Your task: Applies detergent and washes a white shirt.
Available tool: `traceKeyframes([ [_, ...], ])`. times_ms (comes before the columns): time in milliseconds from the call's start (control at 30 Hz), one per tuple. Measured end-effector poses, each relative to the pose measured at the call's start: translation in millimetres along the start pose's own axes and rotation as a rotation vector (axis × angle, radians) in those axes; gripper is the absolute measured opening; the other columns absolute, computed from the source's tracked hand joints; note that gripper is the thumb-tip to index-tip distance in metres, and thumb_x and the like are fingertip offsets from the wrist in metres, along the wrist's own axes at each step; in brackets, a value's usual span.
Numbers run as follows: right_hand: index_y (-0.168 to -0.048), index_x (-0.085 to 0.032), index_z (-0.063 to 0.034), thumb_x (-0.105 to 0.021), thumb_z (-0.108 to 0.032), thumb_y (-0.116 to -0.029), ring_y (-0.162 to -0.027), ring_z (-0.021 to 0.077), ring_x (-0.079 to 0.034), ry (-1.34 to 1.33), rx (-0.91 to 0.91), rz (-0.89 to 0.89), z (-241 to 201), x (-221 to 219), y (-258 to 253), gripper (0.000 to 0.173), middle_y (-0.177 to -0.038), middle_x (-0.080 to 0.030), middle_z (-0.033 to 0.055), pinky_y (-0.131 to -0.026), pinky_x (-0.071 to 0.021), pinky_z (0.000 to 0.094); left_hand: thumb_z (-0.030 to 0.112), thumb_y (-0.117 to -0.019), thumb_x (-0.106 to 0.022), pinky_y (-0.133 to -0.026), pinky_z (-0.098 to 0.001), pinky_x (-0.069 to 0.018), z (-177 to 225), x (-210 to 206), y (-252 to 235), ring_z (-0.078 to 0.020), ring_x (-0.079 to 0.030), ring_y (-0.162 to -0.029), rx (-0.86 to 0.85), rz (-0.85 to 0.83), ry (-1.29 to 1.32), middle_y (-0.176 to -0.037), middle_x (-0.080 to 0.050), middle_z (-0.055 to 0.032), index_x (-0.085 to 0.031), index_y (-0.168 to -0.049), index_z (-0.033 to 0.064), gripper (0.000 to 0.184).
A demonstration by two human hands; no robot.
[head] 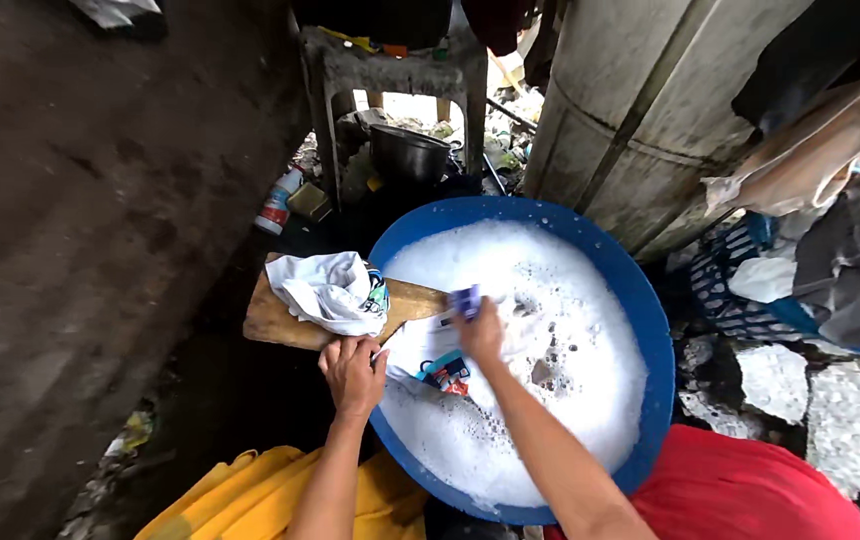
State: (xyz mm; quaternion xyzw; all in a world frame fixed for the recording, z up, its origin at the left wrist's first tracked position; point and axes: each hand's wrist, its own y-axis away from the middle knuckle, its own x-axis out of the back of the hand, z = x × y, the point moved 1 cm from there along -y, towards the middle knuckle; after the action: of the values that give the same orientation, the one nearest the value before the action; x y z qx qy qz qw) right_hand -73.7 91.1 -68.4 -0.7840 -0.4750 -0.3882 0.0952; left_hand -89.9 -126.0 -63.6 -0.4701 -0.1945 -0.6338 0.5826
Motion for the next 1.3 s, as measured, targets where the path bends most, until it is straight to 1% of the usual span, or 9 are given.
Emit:
traceKeyframes([
  [67, -0.137, -0.057, 0.0052, -0.073, -0.035, -0.0942, -0.120, 0.0420, -0.063, 0.025, 0.221, -0.206, -50, -26, 49, 0.061, -0.132, -0.062, 0.0286, -0.099, -0.0523, 0.0563, 0.010, -0.0899, -0.069, -0.104, -0.0713, -0.0324, 3, 3, 2, -0.0532, -0.057, -0.115, 0.006, -0.009, -0.007, -0.113, -0.069, -0.0266, -0.074, -0.095, -0.0035, 0.015],
  [133, -0.136, -0.059, 0.0027, -0.073, -0.037, -0.0944, -0.121, 0.0420, -0.063, 0.047, 0.279, -0.278, -53, -24, 50, 0.059, -0.132, -0.062, 0.0275, -0.098, -0.0517, 0.0574, 0.010, -0.0908, -0.068, -0.104, -0.0719, -0.0324, 2, 4, 3, -0.0550, -0.057, -0.115, 0.004, -0.018, -0.002, -0.112, -0.069, -0.0277, -0.075, -0.096, -0.0042, 0.017],
  [333, -0.144, -0.048, -0.0012, -0.074, -0.040, -0.0948, -0.118, 0.0536, -0.060, 0.013, -0.154, 0.089, 57, 29, -46, 0.067, -0.132, -0.057, 0.0348, -0.092, -0.0502, 0.0697, 0.016, -0.0919, -0.070, -0.105, -0.0692, -0.0321, -1, -1, 1, -0.0502, -0.057, -0.117, 0.008, 0.003, 0.016, -0.114, -0.069, -0.0235, -0.075, -0.093, -0.0010, 0.018],
  [533, -0.138, -0.057, 0.0013, -0.074, -0.037, -0.0945, -0.119, 0.0423, -0.063, 0.040, 0.235, -0.306, -64, -27, 47, 0.061, -0.132, -0.061, 0.0272, -0.097, -0.0521, 0.0577, 0.010, -0.0899, -0.069, -0.105, -0.0718, -0.0314, -1, 2, 2, -0.0536, -0.057, -0.117, 0.020, -0.024, 0.009, -0.114, -0.069, -0.0264, -0.075, -0.096, -0.0029, 0.015],
  [733, -0.142, -0.050, -0.0006, -0.075, -0.038, -0.0943, -0.114, 0.0528, -0.062, 0.006, -0.108, 0.085, 34, 22, -41, 0.065, -0.130, -0.059, 0.0340, -0.088, -0.0515, 0.0688, 0.018, -0.0921, -0.068, -0.105, -0.0699, -0.0314, -2, -3, 1, -0.0499, -0.058, -0.116, 0.000, 0.014, 0.021, -0.114, -0.070, -0.0236, -0.074, -0.092, -0.0008, 0.019],
  [933, -0.137, -0.058, 0.0019, -0.075, -0.036, -0.0939, -0.119, 0.0420, -0.064, 0.013, 0.220, -0.289, -66, -27, 52, 0.060, -0.130, -0.062, 0.0275, -0.098, -0.0518, 0.0569, 0.009, -0.0898, -0.069, -0.105, -0.0715, -0.0316, 2, 5, 2, -0.0545, -0.057, -0.116, 0.031, -0.019, 0.012, -0.113, -0.069, -0.0286, -0.075, -0.097, -0.0045, 0.016],
  [1133, -0.143, -0.049, -0.0004, -0.075, -0.041, -0.0938, -0.116, 0.0519, -0.061, -0.027, -0.167, 0.108, 51, 24, -40, 0.069, -0.131, -0.059, 0.0333, -0.092, -0.0506, 0.0679, 0.016, -0.0920, -0.071, -0.106, -0.0697, -0.0303, -4, -3, 0, -0.0498, -0.056, -0.119, 0.023, -0.001, 0.027, -0.115, -0.069, -0.0237, -0.074, -0.093, -0.0015, 0.018],
  [1200, -0.143, -0.048, 0.0000, -0.073, -0.038, -0.0956, -0.114, 0.0510, -0.063, -0.054, -0.122, 0.097, 26, 9, -24, 0.066, -0.128, -0.061, 0.0332, -0.090, -0.0519, 0.0676, 0.017, -0.0926, -0.070, -0.107, -0.0693, -0.0298, -2, -2, -1, -0.0496, -0.056, -0.119, 0.027, -0.015, 0.016, -0.115, -0.069, -0.0236, -0.075, -0.094, -0.0013, 0.019],
  [1300, -0.138, -0.055, 0.0029, -0.075, -0.035, -0.0942, -0.114, 0.0437, -0.065, -0.030, 0.146, -0.197, -55, -29, 48, 0.061, -0.126, -0.064, 0.0285, -0.095, -0.0538, 0.0587, 0.011, -0.0921, -0.069, -0.106, -0.0701, -0.0303, 3, 3, -2, -0.0516, -0.055, -0.120, 0.051, -0.046, 0.001, -0.116, -0.068, -0.0265, -0.074, -0.097, -0.0032, 0.016],
])
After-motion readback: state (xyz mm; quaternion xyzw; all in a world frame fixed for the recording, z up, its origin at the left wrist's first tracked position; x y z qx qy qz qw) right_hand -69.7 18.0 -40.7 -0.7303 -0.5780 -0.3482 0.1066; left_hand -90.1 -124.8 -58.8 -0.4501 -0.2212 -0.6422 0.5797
